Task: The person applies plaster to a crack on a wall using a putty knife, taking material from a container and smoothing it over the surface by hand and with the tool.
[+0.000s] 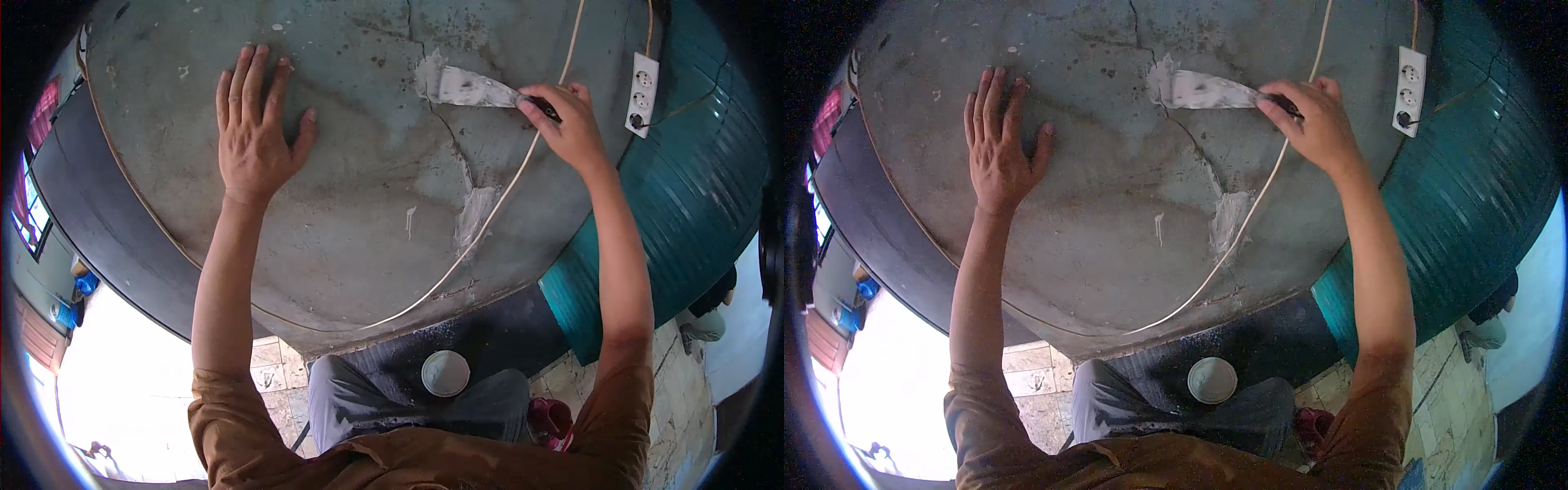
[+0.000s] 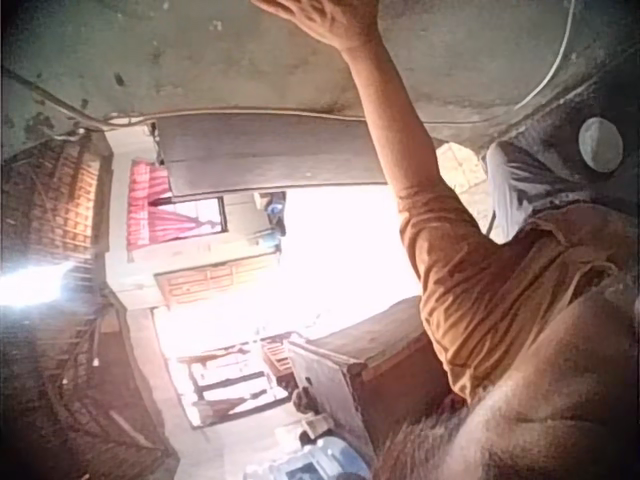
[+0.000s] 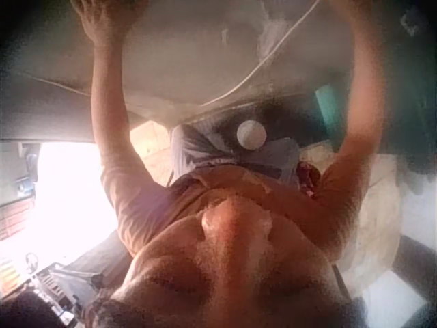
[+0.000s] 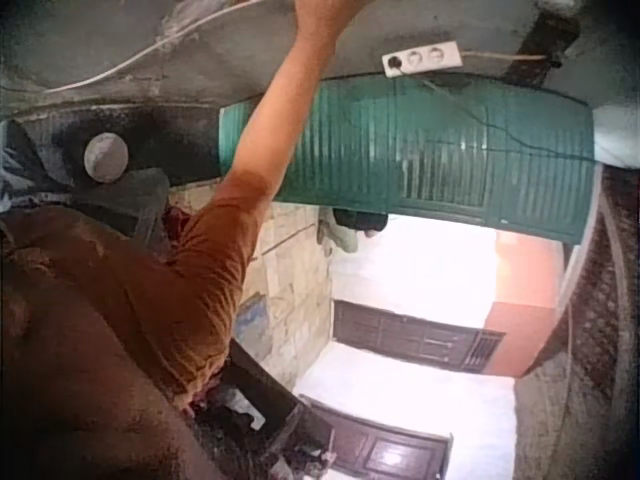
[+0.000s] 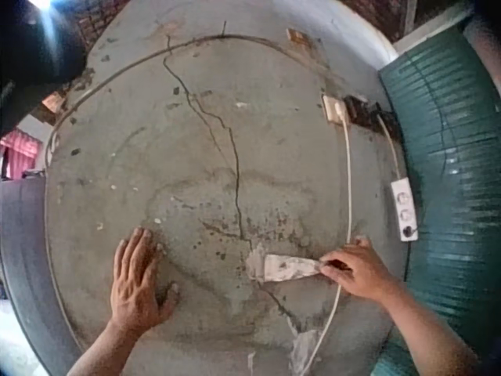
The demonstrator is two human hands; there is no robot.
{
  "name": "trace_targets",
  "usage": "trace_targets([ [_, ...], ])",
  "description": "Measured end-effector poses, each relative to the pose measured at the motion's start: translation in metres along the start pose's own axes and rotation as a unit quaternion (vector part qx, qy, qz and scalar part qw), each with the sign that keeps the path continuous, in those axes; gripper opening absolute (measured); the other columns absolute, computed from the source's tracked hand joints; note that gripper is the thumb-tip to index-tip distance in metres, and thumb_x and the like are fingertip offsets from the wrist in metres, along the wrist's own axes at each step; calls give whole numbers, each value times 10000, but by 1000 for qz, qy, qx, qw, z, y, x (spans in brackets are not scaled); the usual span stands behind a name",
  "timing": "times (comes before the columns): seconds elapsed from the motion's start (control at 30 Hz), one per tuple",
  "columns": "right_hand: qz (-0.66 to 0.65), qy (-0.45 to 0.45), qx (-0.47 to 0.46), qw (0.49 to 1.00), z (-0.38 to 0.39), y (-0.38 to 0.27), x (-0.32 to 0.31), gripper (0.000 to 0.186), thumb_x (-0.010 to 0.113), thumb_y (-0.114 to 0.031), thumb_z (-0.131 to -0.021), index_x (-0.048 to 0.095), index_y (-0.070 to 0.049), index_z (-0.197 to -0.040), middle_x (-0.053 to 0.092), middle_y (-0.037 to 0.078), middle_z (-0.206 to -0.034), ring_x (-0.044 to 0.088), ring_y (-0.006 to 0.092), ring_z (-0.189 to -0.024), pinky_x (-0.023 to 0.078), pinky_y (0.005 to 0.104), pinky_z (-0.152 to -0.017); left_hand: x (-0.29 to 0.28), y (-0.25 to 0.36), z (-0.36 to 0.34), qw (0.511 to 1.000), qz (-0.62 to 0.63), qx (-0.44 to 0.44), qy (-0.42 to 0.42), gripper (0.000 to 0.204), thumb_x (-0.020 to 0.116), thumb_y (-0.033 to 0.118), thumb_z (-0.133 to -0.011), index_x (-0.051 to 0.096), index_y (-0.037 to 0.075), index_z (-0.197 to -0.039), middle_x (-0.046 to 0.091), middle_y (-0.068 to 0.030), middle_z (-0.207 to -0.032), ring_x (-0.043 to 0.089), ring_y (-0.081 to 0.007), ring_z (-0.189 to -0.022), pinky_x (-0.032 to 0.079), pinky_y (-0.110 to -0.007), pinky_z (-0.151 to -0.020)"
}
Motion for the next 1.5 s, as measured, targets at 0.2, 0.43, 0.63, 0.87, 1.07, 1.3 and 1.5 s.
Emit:
trace_targets([
  [0.2, -7, 7, -25, 1000, -2, -13, 9, 245, 655, -359, -951, 686, -164, -1096, 726, 35, -943, 664, 201, -842, 363, 411, -973, -2, -2, 1, 1000, 0, 0, -2, 603, 647, 307, -912, 465, 86, -1442, 391, -151, -1541, 323, -335, -1463, 259, -529, -1188],
  [0.43, -12, 13, -17, 1000, -4, -26, 7, 244, 668, -350, -945, 675, -154, -1089, 727, 36, -903, 664, 207, -788, 375, 404, -943, -1, -1, 1, 1000, 5, 3, 1, 600, 641, 307, -915, 463, 82, -1441, 392, -150, -1540, 322, -334, -1464, 257, -534, -1186],
  [0.63, -31, 16, 50, 998, 33, -26, 11, 228, 660, -332, -952, 670, -146, -1082, 732, 36, -930, 666, 211, -835, 368, 391, -928, -3, -2, 2, 1000, -2, -3, -6, 605, 642, 309, -918, 456, 75, -1443, 388, -154, -1541, 324, -330, -1462, 257, -530, -1189],
  [0.87, -32, 45, 51, 997, 9, -43, 22, 228, 643, -334, -963, 661, -136, -1075, 735, 39, -921, 669, 212, -810, 357, 379, -920, -1, -1, 1, 1000, 14, 4, 11, 610, 652, 305, -912, 456, 77, -1443, 384, -154, -1543, 317, -330, -1465, 254, -529, -1193],
  [1.07, -193, 67, 228, 952, 55, -71, 33, 314, 617, -390, -979, 624, -84, -1049, 715, 124, -887, 701, 312, -800, 512, 408, -725, -2, -2, 0, 1000, 14, 2, 6, 609, 660, 310, -905, 466, 77, -1433, 389, -156, -1541, 318, -333, -1465, 252, -529, -1192],
  [1.3, -169, 40, 247, 953, 49, -88, 56, 324, 598, -400, -986, 568, -80, -1027, 706, 153, -879, 694, 385, -815, 529, 455, -668, -1, -1, -1, 1000, 8, 2, 7, 603, 648, 323, -918, 462, 77, -1436, 391, -156, -1539, 314, -331, -1467, 247, -529, -1194],
  [1.5, -240, 91, 293, 921, 57, -124, 52, 327, 615, -352, -991, 539, -35, -985, 680, 188, -783, 696, 376, -742, 525, 425, -615, -2, 0, 2, 1000, 3, -3, -2, 597, 656, 308, -912, 467, 77, -1429, 397, -158, -1535, 321, -342, -1462, 262, -532, -1185],
])
Point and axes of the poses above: each hand's wrist, its own z-axis away from the middle knuckle, its own x-axis out of the palm, y = z × x, the point moved 1 cm from there along -z, towards the middle knuckle
